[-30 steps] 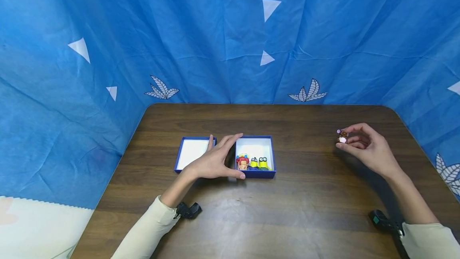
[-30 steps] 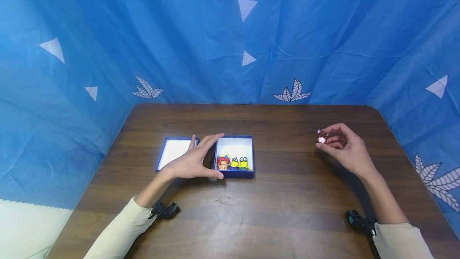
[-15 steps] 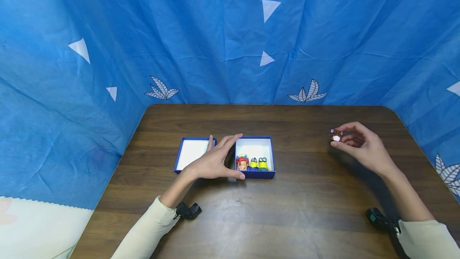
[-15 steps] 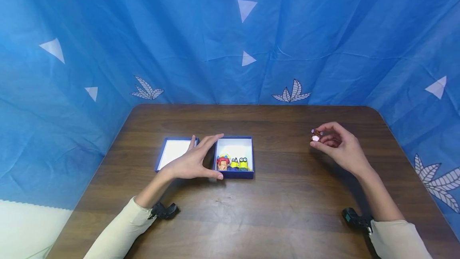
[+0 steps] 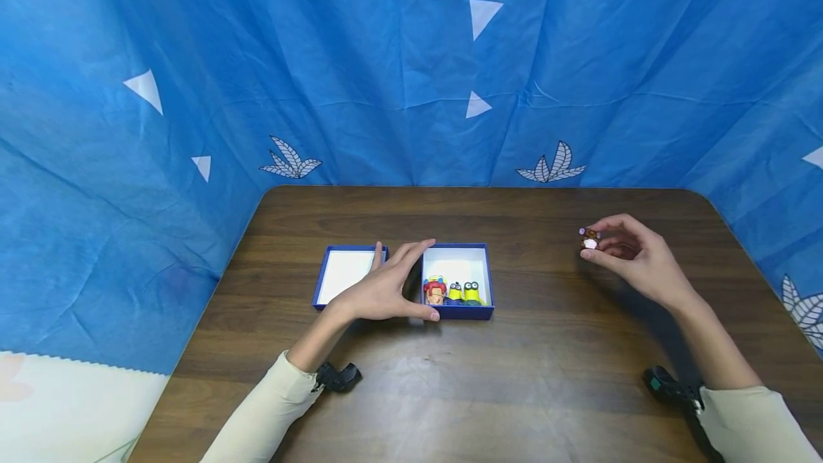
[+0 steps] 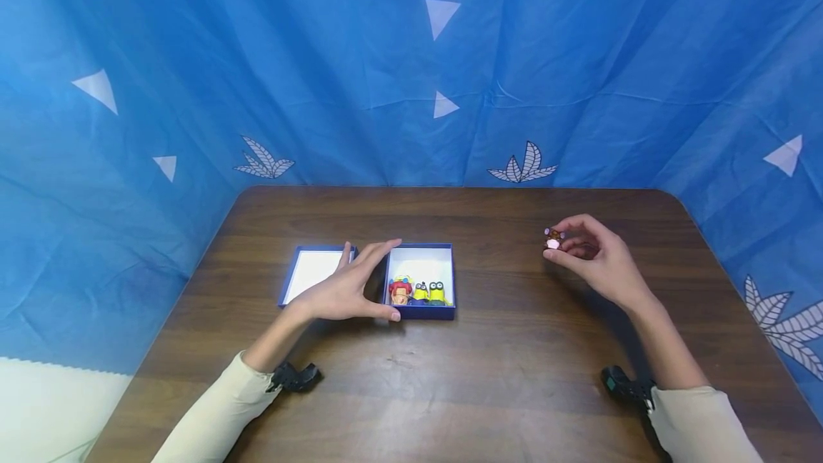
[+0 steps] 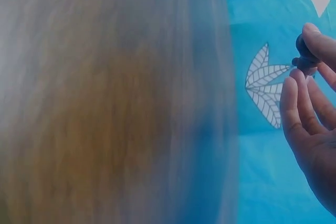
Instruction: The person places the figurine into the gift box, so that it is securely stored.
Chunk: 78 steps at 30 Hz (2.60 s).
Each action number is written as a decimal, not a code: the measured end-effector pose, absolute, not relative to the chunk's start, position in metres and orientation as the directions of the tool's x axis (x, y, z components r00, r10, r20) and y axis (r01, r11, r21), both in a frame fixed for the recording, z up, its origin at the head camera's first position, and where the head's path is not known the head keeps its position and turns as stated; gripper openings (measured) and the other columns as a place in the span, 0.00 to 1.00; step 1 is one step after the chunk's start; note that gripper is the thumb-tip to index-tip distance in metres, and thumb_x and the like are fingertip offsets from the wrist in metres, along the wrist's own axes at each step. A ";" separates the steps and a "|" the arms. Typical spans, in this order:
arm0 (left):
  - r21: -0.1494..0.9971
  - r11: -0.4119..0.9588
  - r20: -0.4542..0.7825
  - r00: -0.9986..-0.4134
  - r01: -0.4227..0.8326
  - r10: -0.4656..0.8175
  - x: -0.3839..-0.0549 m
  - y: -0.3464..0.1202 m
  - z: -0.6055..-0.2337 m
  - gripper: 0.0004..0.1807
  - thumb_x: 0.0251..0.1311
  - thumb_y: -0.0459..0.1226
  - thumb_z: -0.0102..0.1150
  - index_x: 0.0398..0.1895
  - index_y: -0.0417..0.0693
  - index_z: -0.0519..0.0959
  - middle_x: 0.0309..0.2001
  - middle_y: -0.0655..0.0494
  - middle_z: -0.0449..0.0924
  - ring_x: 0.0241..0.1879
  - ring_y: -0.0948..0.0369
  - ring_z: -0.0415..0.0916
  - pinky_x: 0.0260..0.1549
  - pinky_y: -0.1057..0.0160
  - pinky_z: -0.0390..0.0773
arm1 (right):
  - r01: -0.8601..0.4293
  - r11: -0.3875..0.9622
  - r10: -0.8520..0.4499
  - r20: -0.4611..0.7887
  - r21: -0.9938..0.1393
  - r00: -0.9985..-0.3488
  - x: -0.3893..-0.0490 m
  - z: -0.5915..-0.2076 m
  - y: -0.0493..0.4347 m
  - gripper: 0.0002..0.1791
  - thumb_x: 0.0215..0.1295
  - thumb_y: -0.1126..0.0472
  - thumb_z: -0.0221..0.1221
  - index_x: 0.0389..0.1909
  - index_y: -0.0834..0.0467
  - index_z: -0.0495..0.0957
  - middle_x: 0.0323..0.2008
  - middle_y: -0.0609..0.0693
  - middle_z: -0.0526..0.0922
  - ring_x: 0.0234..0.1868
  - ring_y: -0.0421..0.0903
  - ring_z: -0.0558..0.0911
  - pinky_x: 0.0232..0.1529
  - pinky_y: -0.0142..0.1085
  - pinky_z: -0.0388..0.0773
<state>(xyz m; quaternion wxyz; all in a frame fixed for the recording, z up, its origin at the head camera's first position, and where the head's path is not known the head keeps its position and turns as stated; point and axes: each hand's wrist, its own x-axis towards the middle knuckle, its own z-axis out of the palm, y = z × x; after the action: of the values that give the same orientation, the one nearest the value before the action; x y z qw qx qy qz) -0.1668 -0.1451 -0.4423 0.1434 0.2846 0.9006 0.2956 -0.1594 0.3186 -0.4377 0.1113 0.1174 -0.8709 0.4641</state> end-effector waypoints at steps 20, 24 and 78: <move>0.611 0.658 -0.086 -0.789 0.440 0.608 -0.166 -0.144 -0.442 0.69 0.53 0.66 0.78 0.90 0.65 0.44 0.86 0.52 0.54 0.86 0.47 0.57 0.79 0.23 0.20 | -0.302 0.530 -0.149 0.263 -0.793 -0.953 -0.162 -0.434 0.295 0.25 0.63 0.69 0.76 0.59 0.56 0.81 0.47 0.40 0.85 0.40 0.34 0.85 0.40 0.21 0.82; 0.606 0.664 -0.090 -0.792 0.438 0.604 -0.166 -0.143 -0.442 0.68 0.53 0.67 0.77 0.90 0.67 0.43 0.86 0.53 0.54 0.86 0.47 0.57 0.79 0.23 0.22 | -0.294 0.539 -0.150 0.253 -0.789 -0.956 -0.163 -0.433 0.290 0.24 0.64 0.67 0.75 0.60 0.55 0.81 0.46 0.41 0.84 0.41 0.34 0.84 0.41 0.21 0.82; 0.603 0.667 -0.086 -0.796 0.437 0.599 -0.167 -0.146 -0.441 0.68 0.53 0.66 0.78 0.90 0.64 0.45 0.87 0.51 0.54 0.86 0.47 0.57 0.79 0.23 0.21 | -0.412 0.426 -0.397 0.242 -0.806 -0.885 -0.188 -0.429 0.177 0.22 0.60 0.59 0.79 0.53 0.47 0.83 0.51 0.43 0.88 0.52 0.49 0.83 0.55 0.48 0.83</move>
<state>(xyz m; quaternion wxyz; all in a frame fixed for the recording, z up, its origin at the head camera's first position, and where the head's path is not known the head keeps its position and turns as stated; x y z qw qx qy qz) -0.1673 -0.1462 -0.4411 0.1399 0.2873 0.9022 0.2896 -0.1880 0.1774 -0.4291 0.0078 0.2392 -0.8445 0.4792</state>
